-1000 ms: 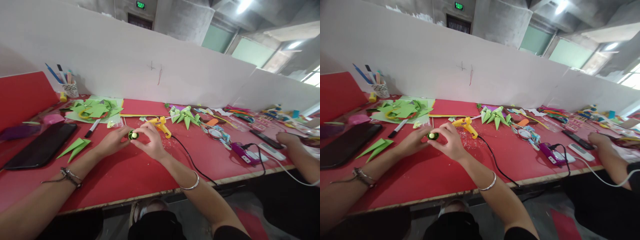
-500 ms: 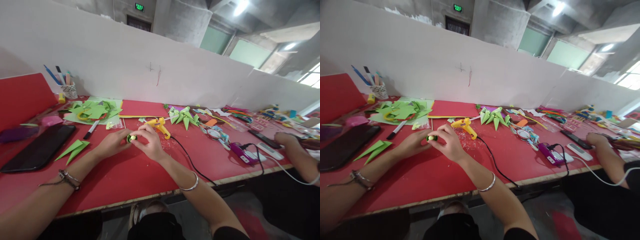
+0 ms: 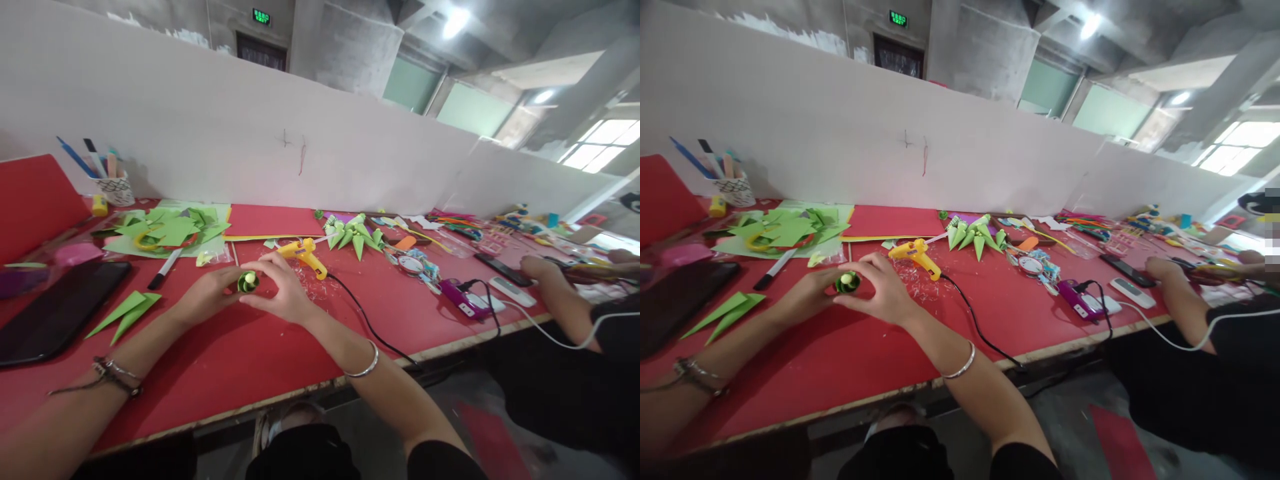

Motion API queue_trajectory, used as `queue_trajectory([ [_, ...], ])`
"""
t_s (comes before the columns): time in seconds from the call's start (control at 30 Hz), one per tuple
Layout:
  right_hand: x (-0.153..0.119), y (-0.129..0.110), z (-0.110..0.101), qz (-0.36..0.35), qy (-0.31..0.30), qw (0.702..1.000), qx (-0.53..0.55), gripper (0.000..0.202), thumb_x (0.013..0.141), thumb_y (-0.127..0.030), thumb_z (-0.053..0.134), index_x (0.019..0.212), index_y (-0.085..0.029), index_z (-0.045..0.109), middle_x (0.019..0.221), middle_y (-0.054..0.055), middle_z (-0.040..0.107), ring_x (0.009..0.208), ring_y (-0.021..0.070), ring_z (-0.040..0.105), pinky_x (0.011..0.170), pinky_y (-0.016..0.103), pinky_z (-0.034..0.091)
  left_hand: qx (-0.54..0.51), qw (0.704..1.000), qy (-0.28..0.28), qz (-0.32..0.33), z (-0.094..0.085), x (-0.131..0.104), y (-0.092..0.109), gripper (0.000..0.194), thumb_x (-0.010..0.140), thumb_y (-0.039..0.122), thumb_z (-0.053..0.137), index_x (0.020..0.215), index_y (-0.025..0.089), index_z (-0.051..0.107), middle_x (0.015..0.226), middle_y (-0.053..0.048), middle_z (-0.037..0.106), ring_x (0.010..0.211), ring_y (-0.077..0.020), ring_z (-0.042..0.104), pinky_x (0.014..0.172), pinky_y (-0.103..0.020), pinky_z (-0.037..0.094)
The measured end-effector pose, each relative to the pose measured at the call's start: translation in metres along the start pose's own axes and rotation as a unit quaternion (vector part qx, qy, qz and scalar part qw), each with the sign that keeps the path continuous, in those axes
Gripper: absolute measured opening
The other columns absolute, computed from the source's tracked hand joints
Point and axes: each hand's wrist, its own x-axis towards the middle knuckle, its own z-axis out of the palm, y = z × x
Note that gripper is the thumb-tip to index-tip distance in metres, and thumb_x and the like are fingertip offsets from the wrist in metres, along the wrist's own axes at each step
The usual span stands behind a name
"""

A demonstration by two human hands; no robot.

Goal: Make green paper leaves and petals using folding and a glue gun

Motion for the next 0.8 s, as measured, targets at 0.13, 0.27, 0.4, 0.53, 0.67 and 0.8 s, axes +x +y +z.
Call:
queue_trajectory([
  [0.13,0.000,0.002,0.000,0.028,-0.041,0.999,0.005,0.043,0.076,-0.038,0.056,0.114,-0.022,0.045,0.102,0.004,0.046,0.096,0.0144,0.046,0.086,0.030,0.040,-0.003,1.000,-0.007,-0.014,-0.002,0.000,-0.001,0.021,0.077,0.022,0.050,0.095,0.013,0.057,0.085,-0.005,0.063,0.072,-0.0141,0.057,0.064,-0.022,0.042],
  [0.27,0.000,0.003,0.001,0.032,-0.046,0.998,0.023,0.037,0.078,-0.034,0.055,0.112,-0.021,0.048,0.097,0.004,0.047,0.092,0.0132,0.048,0.085,0.028,0.040,-0.015,1.000,-0.010,-0.020,-0.001,0.000,-0.002,0.019,0.076,0.028,0.052,0.087,0.013,0.059,0.081,-0.005,0.065,0.069,-0.0151,0.058,0.063,-0.023,0.044],
  [0.4,0.001,0.004,0.003,0.027,-0.071,0.996,0.045,0.036,0.076,-0.033,0.058,0.109,-0.021,0.050,0.096,0.003,0.048,0.091,0.0130,0.048,0.083,0.027,0.041,-0.057,0.998,-0.006,-0.016,0.000,0.000,-0.002,0.017,0.076,0.024,0.051,0.084,0.012,0.060,0.081,-0.007,0.065,0.076,-0.0171,0.060,0.068,-0.024,0.045],
  [0.53,0.000,0.004,0.006,0.027,-0.066,0.996,0.052,0.029,0.077,-0.030,0.057,0.104,-0.020,0.052,0.094,0.003,0.048,0.088,0.0127,0.049,0.080,0.026,0.042,-0.084,0.996,-0.005,0.001,0.002,0.000,0.000,0.013,0.074,0.020,0.052,0.081,0.013,0.060,0.076,-0.006,0.064,0.073,-0.0164,0.059,0.066,-0.024,0.046],
  [0.67,-0.001,0.004,0.008,0.032,-0.051,0.996,0.062,0.029,0.075,-0.032,0.058,0.100,-0.019,0.051,0.092,0.004,0.049,0.084,0.0137,0.049,0.076,0.027,0.043,-0.092,0.996,-0.001,-0.001,0.001,0.001,0.007,0.012,0.074,0.022,0.054,0.080,0.013,0.058,0.075,-0.004,0.062,0.071,-0.0150,0.057,0.065,-0.023,0.046],
  [0.8,-0.002,0.001,0.007,0.036,-0.036,0.996,0.068,0.027,0.074,-0.032,0.058,0.095,-0.017,0.050,0.090,0.003,0.051,0.083,0.0142,0.049,0.075,0.028,0.042,-0.086,0.996,-0.016,0.010,0.001,0.001,0.008,0.016,0.075,0.024,0.055,0.087,0.014,0.059,0.083,-0.005,0.063,0.075,-0.0152,0.057,0.068,-0.023,0.044],
])
